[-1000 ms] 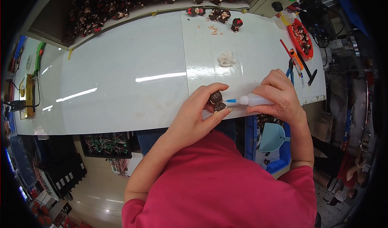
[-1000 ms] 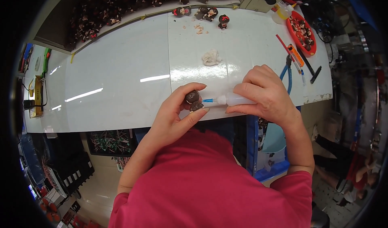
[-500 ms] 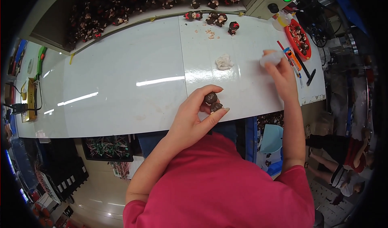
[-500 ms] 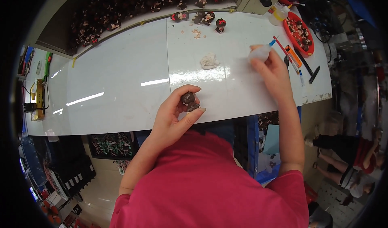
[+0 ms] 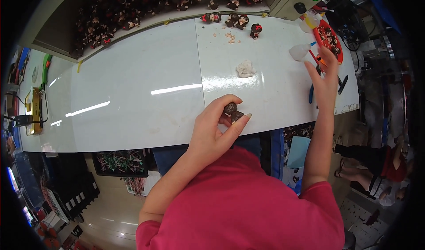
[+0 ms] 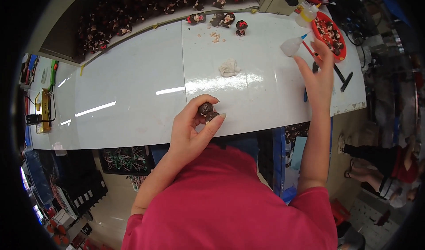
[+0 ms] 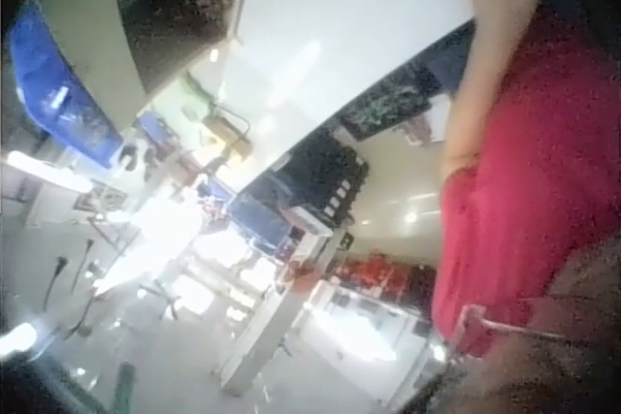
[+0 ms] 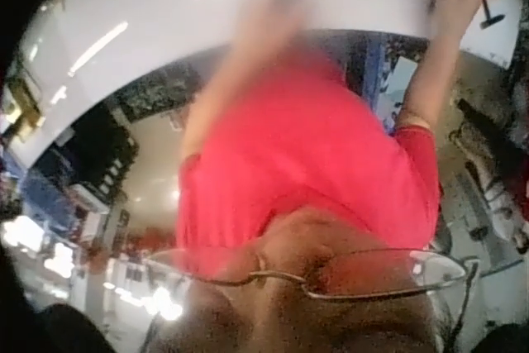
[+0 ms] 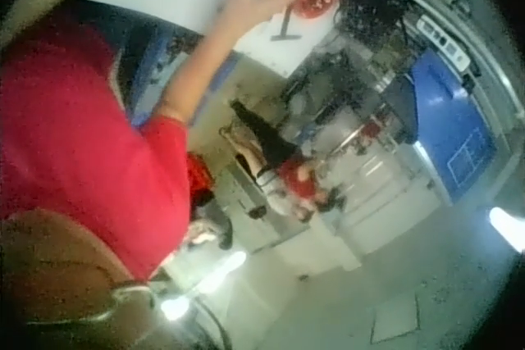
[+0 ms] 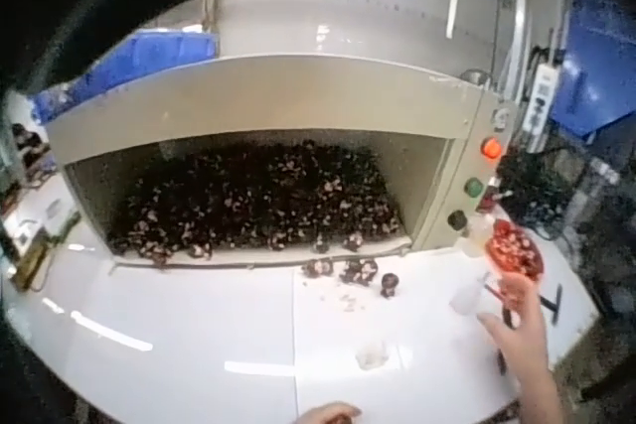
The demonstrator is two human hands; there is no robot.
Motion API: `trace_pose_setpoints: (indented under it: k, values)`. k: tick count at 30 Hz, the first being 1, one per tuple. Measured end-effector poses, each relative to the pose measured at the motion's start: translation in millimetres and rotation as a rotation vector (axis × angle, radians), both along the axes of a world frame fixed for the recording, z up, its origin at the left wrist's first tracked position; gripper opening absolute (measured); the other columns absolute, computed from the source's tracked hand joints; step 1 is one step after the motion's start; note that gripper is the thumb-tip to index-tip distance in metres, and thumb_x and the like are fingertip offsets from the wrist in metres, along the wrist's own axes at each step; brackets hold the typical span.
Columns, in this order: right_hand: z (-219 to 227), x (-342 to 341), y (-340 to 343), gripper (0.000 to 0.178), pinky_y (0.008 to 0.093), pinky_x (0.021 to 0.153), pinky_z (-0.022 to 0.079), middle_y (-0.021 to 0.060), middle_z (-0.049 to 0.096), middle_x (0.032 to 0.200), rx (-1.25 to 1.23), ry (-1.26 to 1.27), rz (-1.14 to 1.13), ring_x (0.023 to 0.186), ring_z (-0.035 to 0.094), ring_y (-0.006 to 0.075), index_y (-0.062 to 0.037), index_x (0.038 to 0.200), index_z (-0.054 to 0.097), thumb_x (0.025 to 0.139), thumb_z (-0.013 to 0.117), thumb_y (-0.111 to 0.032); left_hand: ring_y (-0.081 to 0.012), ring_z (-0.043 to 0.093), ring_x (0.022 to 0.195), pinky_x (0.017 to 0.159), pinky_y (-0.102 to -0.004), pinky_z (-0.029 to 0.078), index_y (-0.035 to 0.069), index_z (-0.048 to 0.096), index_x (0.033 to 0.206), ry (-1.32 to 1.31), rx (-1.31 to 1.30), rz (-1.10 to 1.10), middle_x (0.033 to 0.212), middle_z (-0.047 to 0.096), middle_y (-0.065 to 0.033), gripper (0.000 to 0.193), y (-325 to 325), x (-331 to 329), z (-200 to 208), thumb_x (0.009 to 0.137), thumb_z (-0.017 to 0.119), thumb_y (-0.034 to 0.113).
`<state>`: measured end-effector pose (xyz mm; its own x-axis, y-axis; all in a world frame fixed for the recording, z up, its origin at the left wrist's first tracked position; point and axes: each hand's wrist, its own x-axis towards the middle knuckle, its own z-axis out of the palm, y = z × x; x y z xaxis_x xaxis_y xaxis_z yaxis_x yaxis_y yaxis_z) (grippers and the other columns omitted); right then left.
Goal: The person assembles small toy figurines by applying glue from a glue bottle to small parts and joining them together by hand.
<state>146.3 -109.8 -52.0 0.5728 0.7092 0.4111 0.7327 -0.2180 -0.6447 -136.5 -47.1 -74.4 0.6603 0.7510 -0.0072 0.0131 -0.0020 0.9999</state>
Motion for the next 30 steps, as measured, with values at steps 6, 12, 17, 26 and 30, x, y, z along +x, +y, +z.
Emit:
trace_pose_setpoints:
  k: [6, 12, 17, 26, 30]
  values:
    - [28, -82, -43, 0.078, 0.0363, 0.101, 0.035, 0.013, 0.044, 0.129, -0.129, 0.323, 0.532, 0.122, 0.043, 0.0257, -0.0054, 0.127, 0.042, 0.063, 0.084, -0.021, -0.0105, 0.056, 0.079, 0.067, -0.0234, 0.048, 0.001, 0.053, 0.112, -0.028, 0.005, -0.047, 0.092, 0.057, -0.0062, 0.033, 1, 21, 6, 0.082, 0.067, 0.006]
    - [-5, -110, -3, 0.08, 0.0313, 0.086, 0.045, 0.0113, 0.053, 0.12, -0.092, 0.947, 0.925, 0.103, 0.055, 0.0213, -0.0032, 0.135, 0.035, 0.071, 0.078, -0.025, -0.0178, 0.055, 0.097, 0.086, -0.0288, 0.044, -0.001, 0.051, 0.113, 0.049, 0.037, -0.045, 0.104, 0.056, -0.0092, 0.028, -7, 15, 15, 0.088, 0.056, 0.01]
    - [-12, -114, -9, 0.064, 0.0298, 0.075, 0.048, 0.0087, 0.061, 0.105, 0.015, 0.82, 0.833, 0.087, 0.061, 0.0199, -0.0059, 0.126, 0.044, 0.075, 0.073, -0.029, -0.02, 0.052, 0.104, 0.09, -0.0296, 0.042, -0.003, 0.047, 0.118, 0.016, 0.137, -0.126, 0.11, 0.052, -0.0111, 0.033, -11, 28, 11, 0.092, 0.052, 0.016]
    - [-5, -120, -12, 0.045, 0.0326, 0.068, 0.048, 0.0083, 0.064, 0.092, 0.106, 0.742, 0.748, 0.078, 0.063, 0.0238, -0.0053, 0.112, 0.051, 0.079, 0.065, -0.033, -0.0219, 0.051, 0.1, 0.089, -0.0346, 0.042, 0.0, 0.05, 0.114, 0.132, 0.084, -0.093, 0.109, 0.054, -0.0104, 0.032, -11, 23, 7, 0.09, 0.056, 0.019]
    - [-7, -122, -11, 0.044, 0.0329, 0.067, 0.048, 0.0082, 0.064, 0.091, 0.117, 0.729, 0.743, 0.078, 0.062, 0.0237, -0.0052, 0.111, 0.052, 0.079, 0.064, -0.034, -0.0216, 0.051, 0.102, 0.09, -0.034, 0.042, 0.001, 0.05, 0.115, 0.161, 0.135, -0.098, 0.11, 0.054, -0.0099, 0.034, -9, 21, 8, 0.089, 0.056, 0.022]
